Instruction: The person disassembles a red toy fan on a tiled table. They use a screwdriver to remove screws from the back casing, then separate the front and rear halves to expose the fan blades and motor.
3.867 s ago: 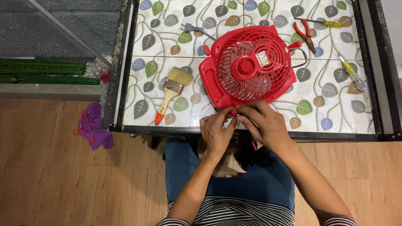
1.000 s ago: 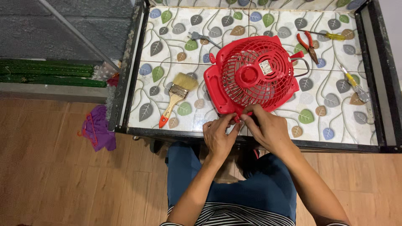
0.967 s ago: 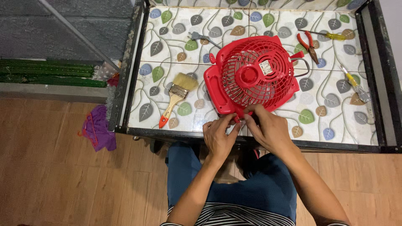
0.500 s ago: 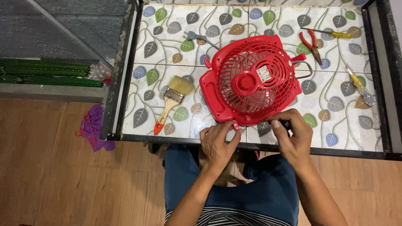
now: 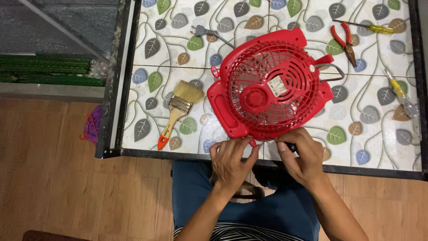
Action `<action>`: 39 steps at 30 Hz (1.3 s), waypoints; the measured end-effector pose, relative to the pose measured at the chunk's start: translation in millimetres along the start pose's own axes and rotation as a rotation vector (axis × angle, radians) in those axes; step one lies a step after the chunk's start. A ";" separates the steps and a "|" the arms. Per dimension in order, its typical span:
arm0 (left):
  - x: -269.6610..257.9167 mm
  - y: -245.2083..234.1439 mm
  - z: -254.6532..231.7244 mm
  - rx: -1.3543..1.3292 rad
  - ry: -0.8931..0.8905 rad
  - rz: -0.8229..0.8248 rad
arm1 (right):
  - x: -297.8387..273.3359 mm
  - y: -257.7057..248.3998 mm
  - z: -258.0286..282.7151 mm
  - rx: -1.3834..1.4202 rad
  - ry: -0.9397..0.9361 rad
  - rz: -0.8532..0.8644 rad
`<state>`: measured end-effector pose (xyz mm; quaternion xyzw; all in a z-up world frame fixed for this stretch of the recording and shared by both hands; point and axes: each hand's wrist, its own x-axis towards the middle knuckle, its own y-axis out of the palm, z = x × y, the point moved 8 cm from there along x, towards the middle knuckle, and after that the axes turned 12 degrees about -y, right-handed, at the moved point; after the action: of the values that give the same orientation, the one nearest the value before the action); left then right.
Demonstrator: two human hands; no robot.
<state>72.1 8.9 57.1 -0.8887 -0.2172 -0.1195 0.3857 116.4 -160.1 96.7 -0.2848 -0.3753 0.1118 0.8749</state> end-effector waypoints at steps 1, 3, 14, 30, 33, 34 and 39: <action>0.1 -0.3 -0.6 0.007 0.008 -0.001 | 1.5 2.5 0.1 -0.010 -0.015 0.016; -0.4 -0.1 -1.3 0.020 0.026 -0.006 | 3.6 6.7 -2.3 -0.041 -0.019 0.035; -9.6 -4.3 14.5 -0.157 0.062 0.012 | 5.1 12.3 -4.7 -0.057 -0.135 0.146; 14.7 -2.6 24.8 0.046 0.002 0.107 | -30.5 -22.5 -26.2 -0.050 0.056 0.020; 15.7 -4.5 23.0 0.020 -0.009 0.110 | -28.9 -19.2 -11.8 0.047 0.003 -0.006; 16.6 -5.3 21.7 0.016 -0.006 0.105 | -25.8 -14.3 -6.7 0.087 -0.020 -0.002; 17.4 -11.0 17.8 0.020 0.013 0.098 | -1.7 16.1 7.0 0.099 -0.035 0.150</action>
<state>83.0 33.8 58.7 -0.8937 -0.1721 -0.1040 0.4011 110.5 -144.8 90.2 -0.2664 -0.3621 0.2005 0.8705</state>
